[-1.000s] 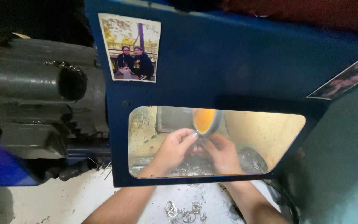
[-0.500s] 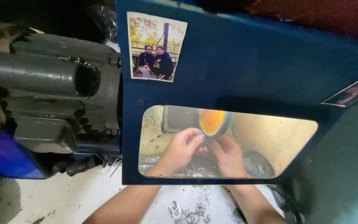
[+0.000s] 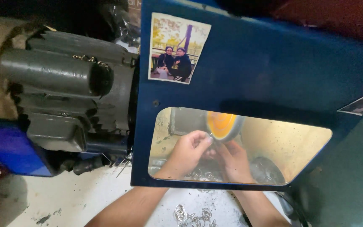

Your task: Polishing small metal rings by holding them against a rotating buffing wheel inside a protective workstation.

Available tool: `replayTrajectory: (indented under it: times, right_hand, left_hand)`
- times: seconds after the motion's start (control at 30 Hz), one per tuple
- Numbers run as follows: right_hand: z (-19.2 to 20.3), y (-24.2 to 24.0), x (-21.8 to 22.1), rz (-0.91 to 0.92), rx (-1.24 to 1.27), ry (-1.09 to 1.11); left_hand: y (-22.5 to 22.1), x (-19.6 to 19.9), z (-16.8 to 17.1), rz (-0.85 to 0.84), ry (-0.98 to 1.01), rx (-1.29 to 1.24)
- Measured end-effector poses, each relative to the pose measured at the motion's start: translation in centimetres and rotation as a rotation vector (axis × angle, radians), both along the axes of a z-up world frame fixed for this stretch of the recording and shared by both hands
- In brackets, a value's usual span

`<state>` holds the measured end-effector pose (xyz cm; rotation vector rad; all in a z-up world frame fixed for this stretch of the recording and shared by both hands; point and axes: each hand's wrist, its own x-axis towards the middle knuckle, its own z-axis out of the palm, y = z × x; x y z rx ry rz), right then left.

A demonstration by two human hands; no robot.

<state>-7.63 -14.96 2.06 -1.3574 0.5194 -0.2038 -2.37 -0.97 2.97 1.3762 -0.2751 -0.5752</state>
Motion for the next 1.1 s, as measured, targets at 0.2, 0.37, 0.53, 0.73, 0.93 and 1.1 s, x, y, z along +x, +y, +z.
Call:
replayTrajectory:
  times: [0.2, 0.37, 0.53, 0.73, 0.93, 1.1]
  right_hand:
    - [-0.1, -2.4, -2.2, 0.160, -0.451, -0.026]
    - [-0.3, -3.7, -1.9, 0.281, -0.514, -0.011]
    - [-1.1, -4.2, -1.9, 0.358, -0.648, -0.019]
    - [1.1, -2.7, -0.3, 0.356, -1.139, -0.009]
    - [1.6, -1.8, 0.7, 0.547, -1.567, 0.076]
    - [1.6, -2.2, 0.5, 0.546, -1.465, 0.143]
  left_hand:
    - [2.7, 1.5, 0.1, -0.313, -0.123, -0.121]
    - [2.5, 1.5, 0.4, -0.304, -0.159, -0.065]
    - [2.2, 1.3, 0.0, -0.232, -0.130, -0.128]
    - [2.1, 2.6, -1.7, -0.120, -0.148, -0.008]
    - [1.8, 2.7, -2.1, -0.101, -0.107, -0.030]
    - [2.0, 2.5, -1.7, -0.090, -0.119, -0.014]
